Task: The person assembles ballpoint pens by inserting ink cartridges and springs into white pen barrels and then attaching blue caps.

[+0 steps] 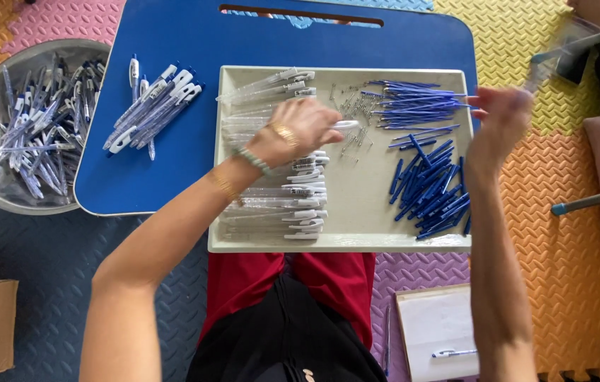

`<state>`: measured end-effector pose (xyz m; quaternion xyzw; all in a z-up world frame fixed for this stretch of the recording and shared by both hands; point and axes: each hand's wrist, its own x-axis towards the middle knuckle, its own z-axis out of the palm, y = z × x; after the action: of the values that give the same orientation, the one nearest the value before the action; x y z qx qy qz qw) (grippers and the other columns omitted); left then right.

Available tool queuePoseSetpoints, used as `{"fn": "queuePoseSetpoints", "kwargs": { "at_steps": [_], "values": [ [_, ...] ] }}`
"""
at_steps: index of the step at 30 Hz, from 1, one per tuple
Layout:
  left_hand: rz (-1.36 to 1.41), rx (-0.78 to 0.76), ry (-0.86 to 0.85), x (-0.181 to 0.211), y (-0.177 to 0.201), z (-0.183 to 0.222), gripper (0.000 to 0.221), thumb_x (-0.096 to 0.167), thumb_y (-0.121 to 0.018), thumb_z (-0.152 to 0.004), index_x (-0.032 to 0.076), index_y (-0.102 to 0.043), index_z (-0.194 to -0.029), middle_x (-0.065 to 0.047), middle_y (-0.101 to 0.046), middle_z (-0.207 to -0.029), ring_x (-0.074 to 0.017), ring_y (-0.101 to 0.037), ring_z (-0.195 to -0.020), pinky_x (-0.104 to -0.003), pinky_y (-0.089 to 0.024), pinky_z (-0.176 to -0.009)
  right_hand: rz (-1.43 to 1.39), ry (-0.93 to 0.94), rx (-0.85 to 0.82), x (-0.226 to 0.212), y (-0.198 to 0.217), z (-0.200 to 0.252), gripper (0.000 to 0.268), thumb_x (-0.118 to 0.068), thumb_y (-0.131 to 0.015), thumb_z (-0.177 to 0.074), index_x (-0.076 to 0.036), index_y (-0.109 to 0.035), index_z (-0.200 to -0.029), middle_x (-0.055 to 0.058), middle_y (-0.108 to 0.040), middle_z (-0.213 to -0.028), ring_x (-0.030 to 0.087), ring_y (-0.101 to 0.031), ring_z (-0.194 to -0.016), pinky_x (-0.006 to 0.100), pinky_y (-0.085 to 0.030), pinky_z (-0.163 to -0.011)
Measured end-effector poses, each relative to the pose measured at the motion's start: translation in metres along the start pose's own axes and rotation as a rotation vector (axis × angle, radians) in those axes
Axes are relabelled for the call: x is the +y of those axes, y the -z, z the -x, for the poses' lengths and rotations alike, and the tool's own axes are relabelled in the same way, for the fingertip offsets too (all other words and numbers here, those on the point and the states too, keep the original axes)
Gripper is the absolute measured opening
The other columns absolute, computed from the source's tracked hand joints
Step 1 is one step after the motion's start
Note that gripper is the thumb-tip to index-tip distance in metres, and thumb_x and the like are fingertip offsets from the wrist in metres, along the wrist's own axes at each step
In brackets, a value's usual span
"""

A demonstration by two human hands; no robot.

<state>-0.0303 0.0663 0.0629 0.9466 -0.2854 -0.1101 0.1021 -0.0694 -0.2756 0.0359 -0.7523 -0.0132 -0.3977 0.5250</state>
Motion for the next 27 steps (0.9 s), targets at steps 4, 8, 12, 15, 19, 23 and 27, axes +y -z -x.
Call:
{"fn": "queuePoseSetpoints", "kwargs": {
  "at_steps": [4, 8, 12, 15, 19, 23, 27],
  "values": [
    [0.281, -0.037, 0.127, -0.009, 0.041, 0.067, 0.043, 0.052, -0.046, -0.118, 0.029, -0.074, -0.141, -0.014, -0.081, -0.121, -0.0358, -0.076, -0.117, -0.053, -0.059, -0.103, -0.103, -0.086, 0.071, -0.008, 0.019, 0.023, 0.046, -0.05, -0.045, -0.123, -0.012, -0.066, -0.108, 0.011, -0.066, -0.119, 0.023, -0.068, -0.114, 0.037, -0.061, -0.091],
    [0.741, 0.193, 0.018, -0.062, -0.005, 0.088, 0.044, 0.044, -0.05, -0.118, 0.019, -0.068, -0.149, -0.011, -0.081, -0.104, -0.0241, -0.07, -0.087, -0.039, -0.055, -0.078, -0.293, -0.37, -0.026, -0.075, 0.007, 0.066, 0.031, -0.036, -0.044, -0.126, -0.014, -0.066, -0.124, 0.0, -0.058, -0.086, 0.012, -0.069, -0.076, 0.024, -0.062, -0.076],
    [1.313, 0.153, 0.061, -0.065, -0.018, 0.116, 0.039, 0.036, -0.054, -0.119, 0.022, -0.066, -0.153, -0.006, -0.08, -0.088, -0.0041, -0.058, -0.058, -0.018, -0.044, -0.05, -0.263, -0.442, -0.127, -0.112, -0.022, 0.107, 0.022, -0.027, -0.052, -0.126, -0.011, -0.065, -0.12, 0.015, -0.069, -0.084, 0.022, -0.074, -0.07, 0.032, -0.064, -0.066],
    [1.195, 0.196, -0.056, -0.066, -0.028, 0.128, 0.037, 0.028, -0.067, -0.114, 0.027, -0.071, -0.151, -0.005, -0.084, -0.095, -0.0055, -0.066, -0.072, -0.019, -0.053, -0.064, -0.275, -0.44, -0.182, -0.122, -0.061, 0.13, 0.012, -0.014, -0.067, -0.113, -0.003, -0.067, -0.108, 0.021, -0.074, -0.086, 0.027, -0.076, -0.07, 0.035, -0.063, -0.062],
    [0.974, 0.35, -0.156, -0.042, -0.032, 0.133, 0.037, 0.02, -0.086, -0.101, 0.022, -0.08, -0.138, -0.008, -0.086, -0.098, -0.0088, -0.072, -0.082, -0.029, -0.062, -0.076, -0.368, -0.229, -0.39, -0.135, -0.099, 0.143, 0.022, 0.004, -0.078, -0.102, 0.002, -0.069, -0.121, 0.026, -0.078, -0.113, 0.029, -0.081, -0.096, 0.035, -0.067, -0.073],
    [0.683, 0.499, -0.225, -0.045, -0.067, 0.126, 0.033, 0.036, -0.088, -0.098, 0.023, -0.083, -0.129, -0.005, -0.084, -0.112, -0.0228, -0.081, -0.099, -0.033, -0.063, -0.092, -0.378, -0.271, -0.497, -0.133, -0.121, 0.151, 0.028, 0.005, -0.091, -0.091, 0.0, -0.077, -0.115, 0.016, -0.08, -0.104, 0.018, -0.079, -0.092, 0.03, -0.067, -0.078],
    [0.648, 0.611, -0.145, -0.091, -0.049, 0.14, 0.04, 0.011, -0.086, -0.097, 0.021, -0.079, -0.135, -0.007, -0.073, -0.124, -0.0296, -0.071, -0.121, -0.042, -0.055, -0.115, -0.027, -0.201, -0.49, -0.132, -0.122, 0.144, 0.017, -0.011, -0.095, -0.094, -0.019, -0.086, -0.105, 0.0, -0.073, -0.075, 0.01, -0.066, -0.07, 0.029, -0.058, -0.073]
  ]
}}
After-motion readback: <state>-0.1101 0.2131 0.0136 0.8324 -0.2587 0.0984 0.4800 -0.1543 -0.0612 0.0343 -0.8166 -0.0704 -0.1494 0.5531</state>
